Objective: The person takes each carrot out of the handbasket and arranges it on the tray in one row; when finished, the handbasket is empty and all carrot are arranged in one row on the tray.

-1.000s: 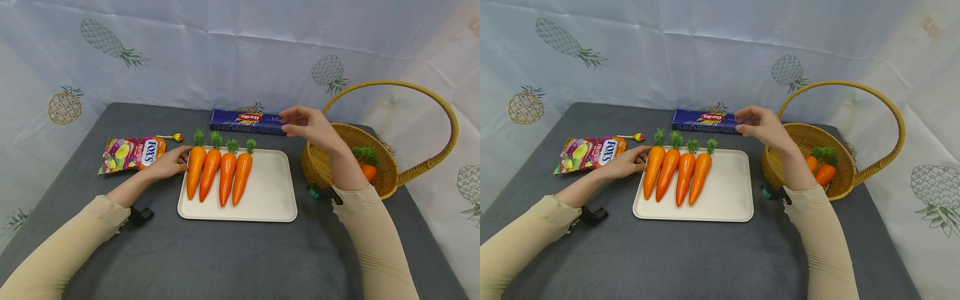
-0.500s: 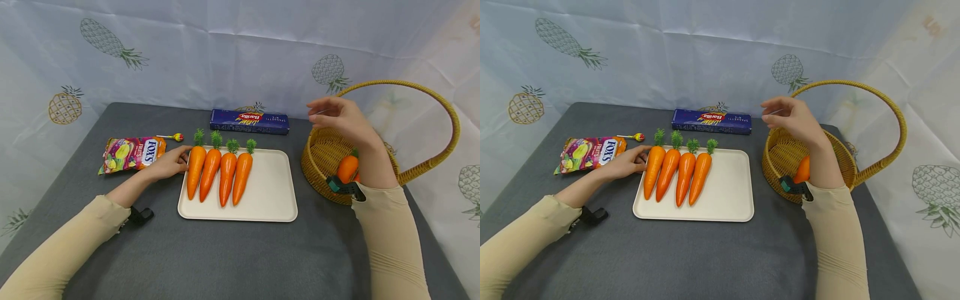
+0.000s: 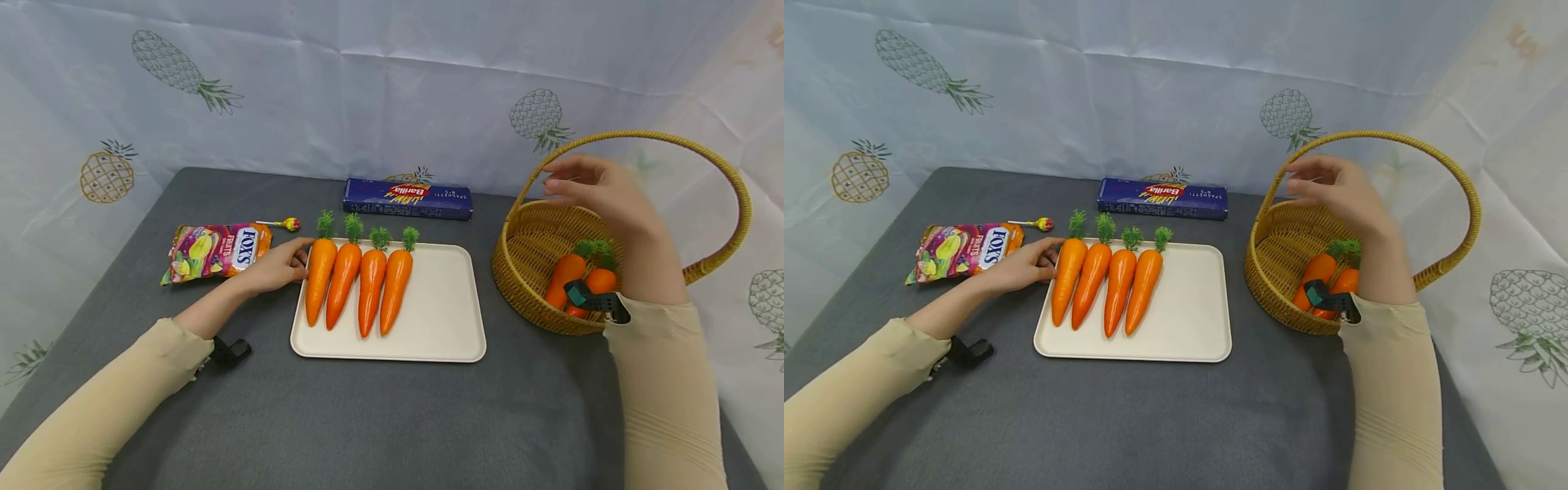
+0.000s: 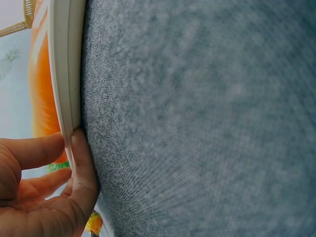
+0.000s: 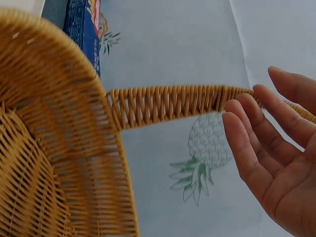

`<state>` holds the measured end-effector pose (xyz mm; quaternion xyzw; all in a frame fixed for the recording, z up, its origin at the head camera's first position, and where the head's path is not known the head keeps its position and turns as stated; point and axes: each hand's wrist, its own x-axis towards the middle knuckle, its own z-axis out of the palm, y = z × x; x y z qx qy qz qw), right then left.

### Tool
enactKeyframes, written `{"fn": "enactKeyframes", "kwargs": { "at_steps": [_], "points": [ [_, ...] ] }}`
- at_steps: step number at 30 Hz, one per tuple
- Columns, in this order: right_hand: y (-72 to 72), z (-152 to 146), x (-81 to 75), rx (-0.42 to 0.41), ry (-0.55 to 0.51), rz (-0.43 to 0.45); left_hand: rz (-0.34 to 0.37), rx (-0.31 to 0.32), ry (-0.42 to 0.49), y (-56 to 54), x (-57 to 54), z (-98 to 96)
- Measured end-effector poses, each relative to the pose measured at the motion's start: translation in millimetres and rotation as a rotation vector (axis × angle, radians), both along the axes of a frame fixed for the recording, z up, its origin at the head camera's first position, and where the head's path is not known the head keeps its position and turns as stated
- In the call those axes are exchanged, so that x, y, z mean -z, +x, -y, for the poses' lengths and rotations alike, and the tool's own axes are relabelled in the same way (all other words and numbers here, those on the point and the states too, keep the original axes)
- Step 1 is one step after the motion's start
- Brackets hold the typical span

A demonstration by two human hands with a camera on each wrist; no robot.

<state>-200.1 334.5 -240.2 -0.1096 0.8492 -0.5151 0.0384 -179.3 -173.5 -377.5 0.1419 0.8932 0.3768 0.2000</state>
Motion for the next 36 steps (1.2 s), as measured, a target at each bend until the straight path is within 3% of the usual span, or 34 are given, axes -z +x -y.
{"fn": "enactKeyframes", "kwargs": {
  "at_steps": [9,15,21,29,36],
  "points": [
    [-5.4,-29,6.7,0.09,0.185,0.05,-0.001,-0.001,-0.011,-0.5,1.6,1.8],
    [-9.7,-50,15.4,0.083,0.195,0.075,0.0,-0.004,-0.018,-0.3,0.9,2.2],
    [-11.6,-70,24.8,0.099,0.248,0.178,0.003,0.004,-0.002,0.0,1.1,2.6],
    [-15.4,-84,35.3,0.033,0.36,0.305,0.001,0.01,0.002,0.5,0.1,2.1],
    [-12.6,-89,40.0,-0.036,0.491,0.346,0.008,0.004,-0.001,0.8,-0.3,2.2]
  ]
}}
